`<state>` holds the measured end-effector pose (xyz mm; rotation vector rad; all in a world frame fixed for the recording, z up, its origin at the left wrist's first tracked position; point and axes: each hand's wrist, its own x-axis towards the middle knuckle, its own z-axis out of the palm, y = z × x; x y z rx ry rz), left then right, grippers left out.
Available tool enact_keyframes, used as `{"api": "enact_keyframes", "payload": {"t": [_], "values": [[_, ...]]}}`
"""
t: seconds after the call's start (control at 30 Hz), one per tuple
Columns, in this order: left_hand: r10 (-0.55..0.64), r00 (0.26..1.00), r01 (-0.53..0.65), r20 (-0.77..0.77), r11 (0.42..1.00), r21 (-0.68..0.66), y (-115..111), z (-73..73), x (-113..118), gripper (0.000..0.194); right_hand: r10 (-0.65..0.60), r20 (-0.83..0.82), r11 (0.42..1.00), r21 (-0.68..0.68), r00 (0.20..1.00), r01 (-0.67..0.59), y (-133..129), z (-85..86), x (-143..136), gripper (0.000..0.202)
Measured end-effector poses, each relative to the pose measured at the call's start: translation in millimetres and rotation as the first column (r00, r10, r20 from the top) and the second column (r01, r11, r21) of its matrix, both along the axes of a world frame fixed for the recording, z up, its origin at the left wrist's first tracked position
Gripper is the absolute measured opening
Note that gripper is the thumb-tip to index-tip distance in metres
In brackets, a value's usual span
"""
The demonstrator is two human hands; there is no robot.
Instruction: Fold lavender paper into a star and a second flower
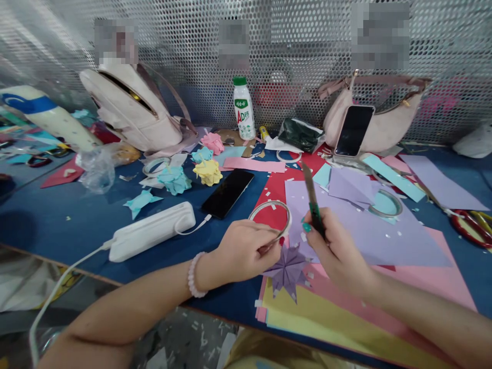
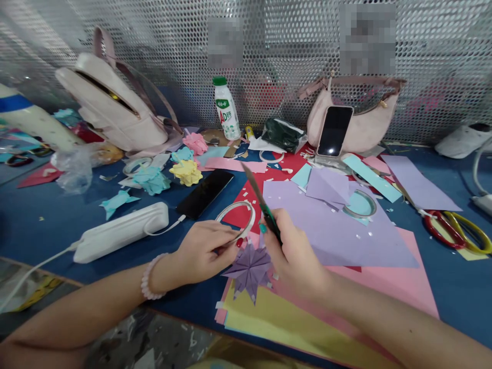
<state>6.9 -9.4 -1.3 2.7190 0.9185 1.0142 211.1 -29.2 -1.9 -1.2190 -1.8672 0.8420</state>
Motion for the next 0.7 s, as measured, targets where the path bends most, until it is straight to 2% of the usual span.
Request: {"api": "enact_keyframes", "payload": {"t": [0.17, 0.33, 0.53, 0.7], "values": [[0.117, 0.984, -0.105, 0.137, 0.990, -0.095, 7, 7.7, -5, 0.034, 0.031, 0.145, 0.999, 0.020, 0.989, -0.034, -2, -2.4, 4, 0.021], [0.284, 0.952, -0.270, 0.117, 0.955, -0.121, 18, 10.8, -14, 0.029, 0.039, 0.289, 0.993, 0.092, 0.956, -0.069, -1, 0.3, 2, 0.025], [0.301, 0.948, -0.297, 0.105, 0.953, -0.056, 24, 10.6, -22, 0.029, 0.019, 0.453, 0.955, 0.257, 0.891, -0.151, 1, -5.4, 4, 0.025], [0.293, 0.949, -0.292, 0.116, 0.956, -0.026, 24, 12.1, -23, 0.030, -0.010, 0.510, 0.912, 0.357, 0.860, -0.201, -1, -4.7, 4, 0.025]]}}
